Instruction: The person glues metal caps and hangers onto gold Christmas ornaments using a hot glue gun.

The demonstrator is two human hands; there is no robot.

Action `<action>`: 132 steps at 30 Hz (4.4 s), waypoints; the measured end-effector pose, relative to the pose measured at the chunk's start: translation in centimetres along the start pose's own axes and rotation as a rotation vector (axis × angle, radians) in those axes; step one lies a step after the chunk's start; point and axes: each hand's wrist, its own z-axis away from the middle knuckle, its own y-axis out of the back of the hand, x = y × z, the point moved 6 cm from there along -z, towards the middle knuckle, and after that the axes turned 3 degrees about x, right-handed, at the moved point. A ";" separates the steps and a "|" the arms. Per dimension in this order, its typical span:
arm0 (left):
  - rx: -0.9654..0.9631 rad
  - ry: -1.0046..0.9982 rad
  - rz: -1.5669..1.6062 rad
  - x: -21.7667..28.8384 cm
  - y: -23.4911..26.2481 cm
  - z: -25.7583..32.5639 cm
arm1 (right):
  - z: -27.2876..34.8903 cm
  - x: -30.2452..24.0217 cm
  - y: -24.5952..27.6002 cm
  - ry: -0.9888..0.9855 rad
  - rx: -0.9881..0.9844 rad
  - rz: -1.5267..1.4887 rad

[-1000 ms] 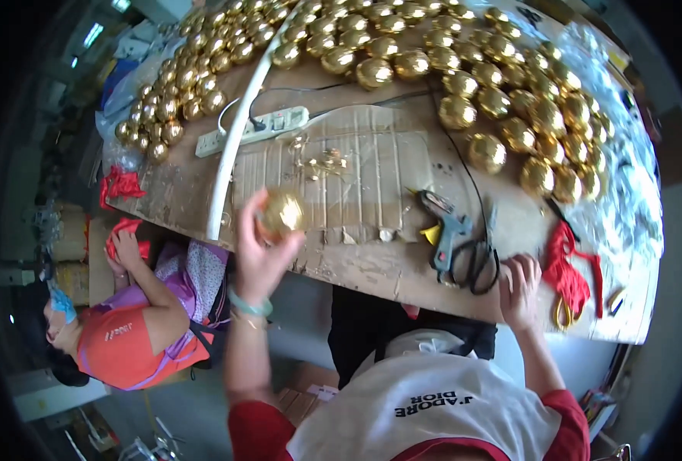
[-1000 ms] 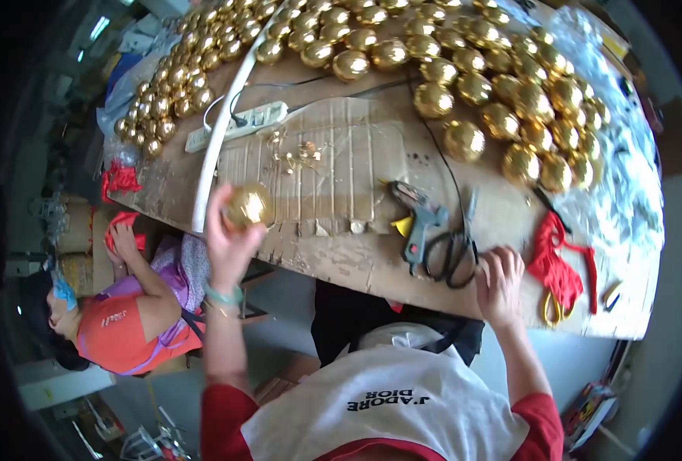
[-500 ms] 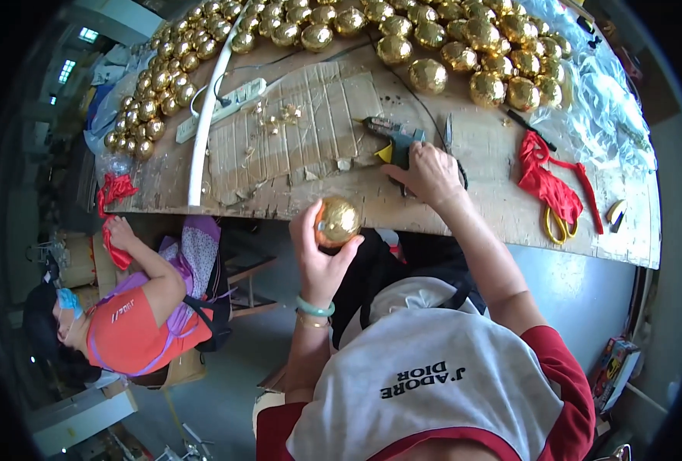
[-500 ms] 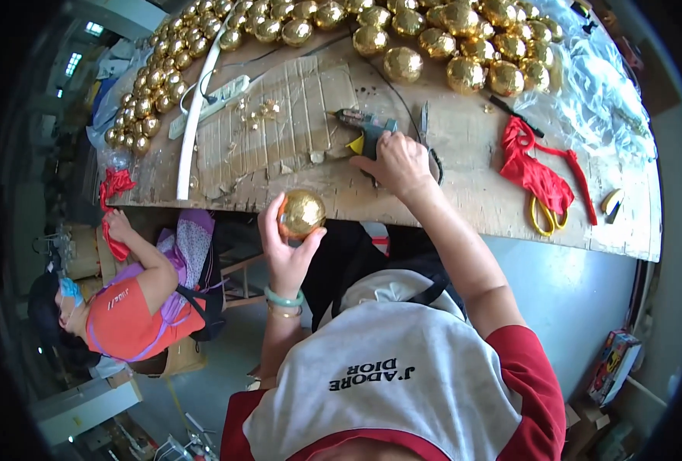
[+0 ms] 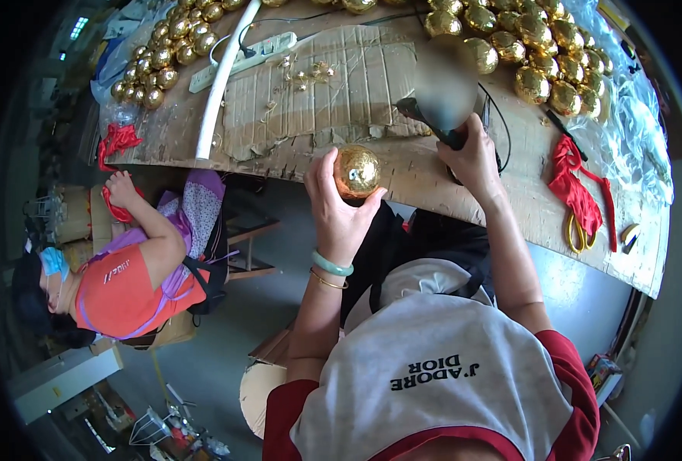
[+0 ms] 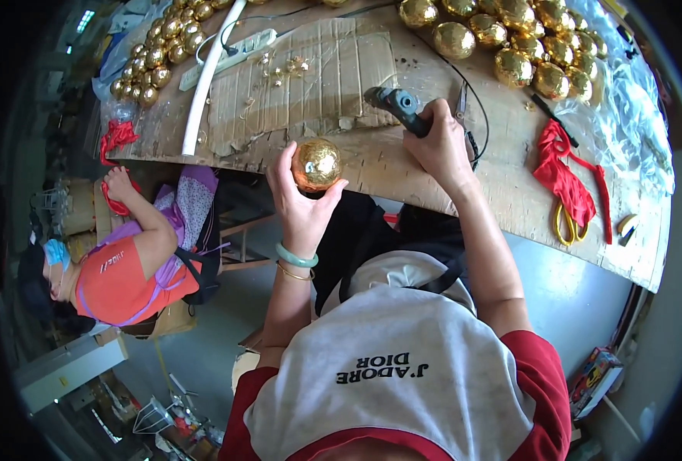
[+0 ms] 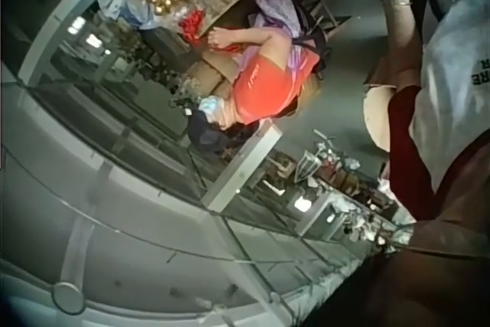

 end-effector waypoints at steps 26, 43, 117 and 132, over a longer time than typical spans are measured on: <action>-0.051 -0.080 -0.161 1.5 -2.5 -1.8 | 5.9 -4.1 4.2 0.349 -0.446 -0.285; -0.048 -0.078 -0.132 1.4 -2.7 -1.4 | 6.3 -3.8 4.2 0.296 -0.510 -0.285; -0.106 0.241 0.583 -3.7 2.6 4.3 | -3.8 -12.0 -5.2 0.169 -1.135 -0.855; -0.531 0.187 1.313 4.2 -3.4 -1.5 | 1.7 -3.9 0.8 -0.055 -0.891 -1.067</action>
